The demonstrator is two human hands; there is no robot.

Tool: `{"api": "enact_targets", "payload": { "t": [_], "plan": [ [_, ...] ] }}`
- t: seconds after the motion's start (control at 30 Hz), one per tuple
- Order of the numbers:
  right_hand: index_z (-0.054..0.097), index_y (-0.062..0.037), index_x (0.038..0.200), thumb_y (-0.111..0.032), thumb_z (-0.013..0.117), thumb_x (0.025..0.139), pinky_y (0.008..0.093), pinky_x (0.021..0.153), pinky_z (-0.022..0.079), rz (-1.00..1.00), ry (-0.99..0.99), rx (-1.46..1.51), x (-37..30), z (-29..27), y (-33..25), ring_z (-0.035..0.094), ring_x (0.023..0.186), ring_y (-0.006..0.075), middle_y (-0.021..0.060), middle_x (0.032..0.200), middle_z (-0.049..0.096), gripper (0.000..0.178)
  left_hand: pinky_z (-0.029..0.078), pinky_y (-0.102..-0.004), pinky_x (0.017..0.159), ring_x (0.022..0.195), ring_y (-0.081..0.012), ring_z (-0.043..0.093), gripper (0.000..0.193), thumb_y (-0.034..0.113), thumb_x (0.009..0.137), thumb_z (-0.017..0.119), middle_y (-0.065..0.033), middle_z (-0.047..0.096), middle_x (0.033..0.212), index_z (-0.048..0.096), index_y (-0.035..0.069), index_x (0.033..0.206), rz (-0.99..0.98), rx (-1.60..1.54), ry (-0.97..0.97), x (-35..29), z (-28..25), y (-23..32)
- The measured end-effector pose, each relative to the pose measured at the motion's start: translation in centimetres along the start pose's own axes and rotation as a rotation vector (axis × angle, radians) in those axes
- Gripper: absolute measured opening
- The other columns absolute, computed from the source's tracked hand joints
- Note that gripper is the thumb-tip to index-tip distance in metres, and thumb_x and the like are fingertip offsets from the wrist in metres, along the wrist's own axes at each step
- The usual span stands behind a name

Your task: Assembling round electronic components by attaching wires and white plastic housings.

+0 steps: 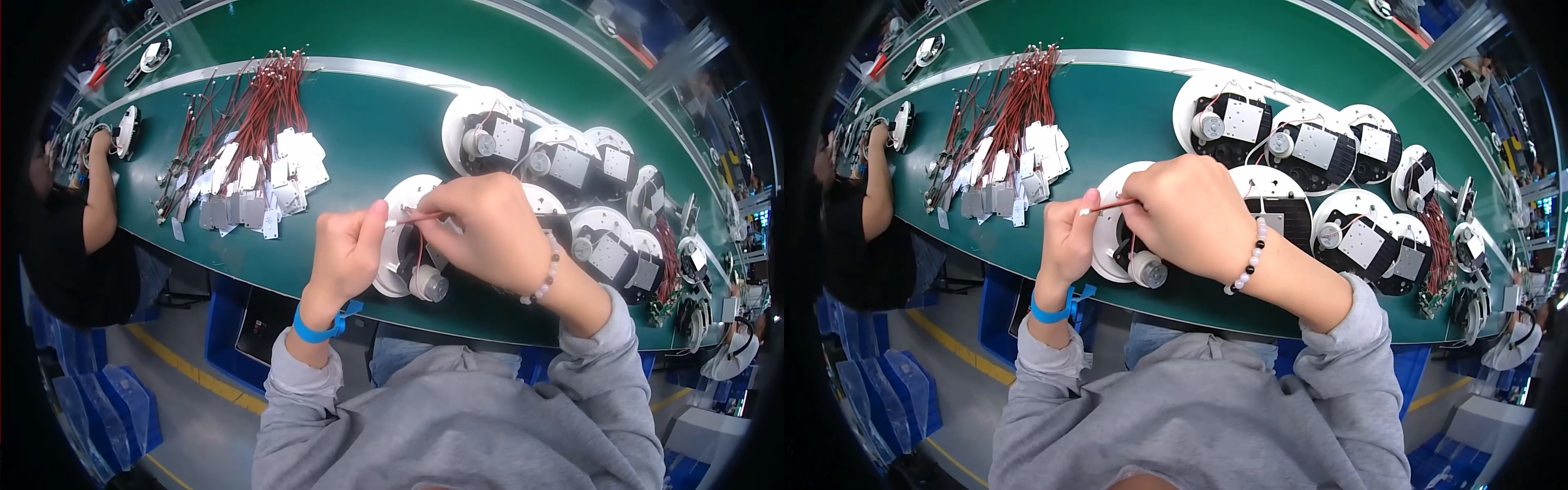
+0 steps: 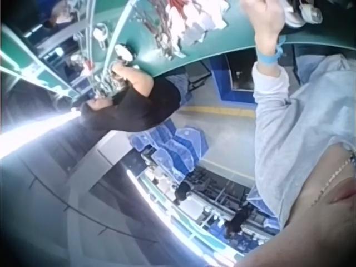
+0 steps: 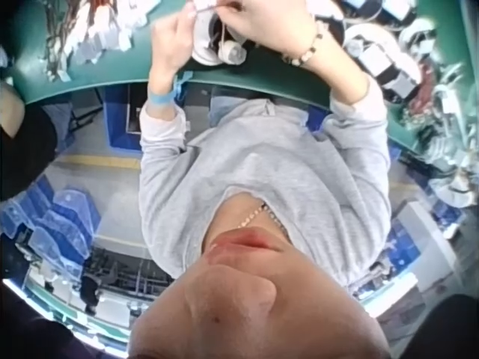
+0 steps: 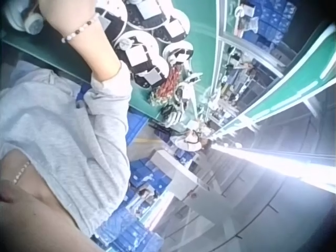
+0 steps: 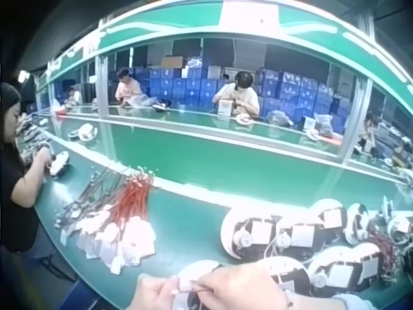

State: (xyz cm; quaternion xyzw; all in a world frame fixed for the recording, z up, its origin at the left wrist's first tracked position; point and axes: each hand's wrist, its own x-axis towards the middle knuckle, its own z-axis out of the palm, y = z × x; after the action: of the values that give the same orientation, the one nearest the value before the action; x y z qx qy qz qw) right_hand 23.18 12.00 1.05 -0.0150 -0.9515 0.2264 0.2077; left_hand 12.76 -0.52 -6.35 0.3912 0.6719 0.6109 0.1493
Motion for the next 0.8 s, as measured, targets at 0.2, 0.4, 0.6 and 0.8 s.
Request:
{"api": "enact_targets", "payload": {
  "t": [0.2,0.4,0.6,0.8],
  "plan": [
    [0.061,-0.004,0.066,-0.007,0.06,0.063,0.0254,0.043,0.04,0.081,-0.001,-0.048,-0.1,0.2,1.0,0.053,0.045,0.0185,0.009,0.053,0.054,0.004,0.02,-0.0282,0.035,0.04,-0.0061,0.025,0.039,0.015,0.083,0.045,-0.0047,0.026,0.039,0.04,-0.004,0.049,0.002,0.0,-0.016,0.2,-0.5,-0.1],
    [0.061,-0.0043,0.067,-0.007,0.06,0.063,0.0252,0.044,0.041,0.056,0.014,-0.014,0.4,0.4,1.0,0.053,0.045,0.0194,0.008,0.054,0.054,0.005,0.021,-0.0284,0.035,0.04,-0.0067,0.025,0.039,0.015,0.082,0.045,-0.0052,0.027,0.039,0.04,-0.004,0.049,0.012,0.02,-0.017,0.1,-0.5,0.1],
    [0.057,-0.0053,0.063,-0.005,0.059,0.06,0.0291,0.044,0.042,-0.048,0.051,-0.046,-0.8,1.2,0.7,0.052,0.048,0.0219,0.0069,0.054,0.052,0.004,0.022,-0.0286,0.035,0.039,-0.0073,0.027,0.037,0.015,0.083,0.045,-0.0066,0.029,0.039,0.042,-0.004,0.051,0.054,0.056,-0.032,0.3,-0.5,0.1],
    [0.057,-0.0038,0.066,-0.005,0.06,0.062,0.0273,0.045,0.042,-0.049,0.115,0.079,-0.4,1.6,0.6,0.054,0.049,0.0215,0.0079,0.057,0.055,0.005,0.024,-0.028,0.036,0.039,-0.0074,0.028,0.036,0.016,0.083,0.044,-0.0073,0.031,0.039,0.046,-0.005,0.054,0.043,0.065,-0.022,0.5,-0.3,0.5]
  ]
}}
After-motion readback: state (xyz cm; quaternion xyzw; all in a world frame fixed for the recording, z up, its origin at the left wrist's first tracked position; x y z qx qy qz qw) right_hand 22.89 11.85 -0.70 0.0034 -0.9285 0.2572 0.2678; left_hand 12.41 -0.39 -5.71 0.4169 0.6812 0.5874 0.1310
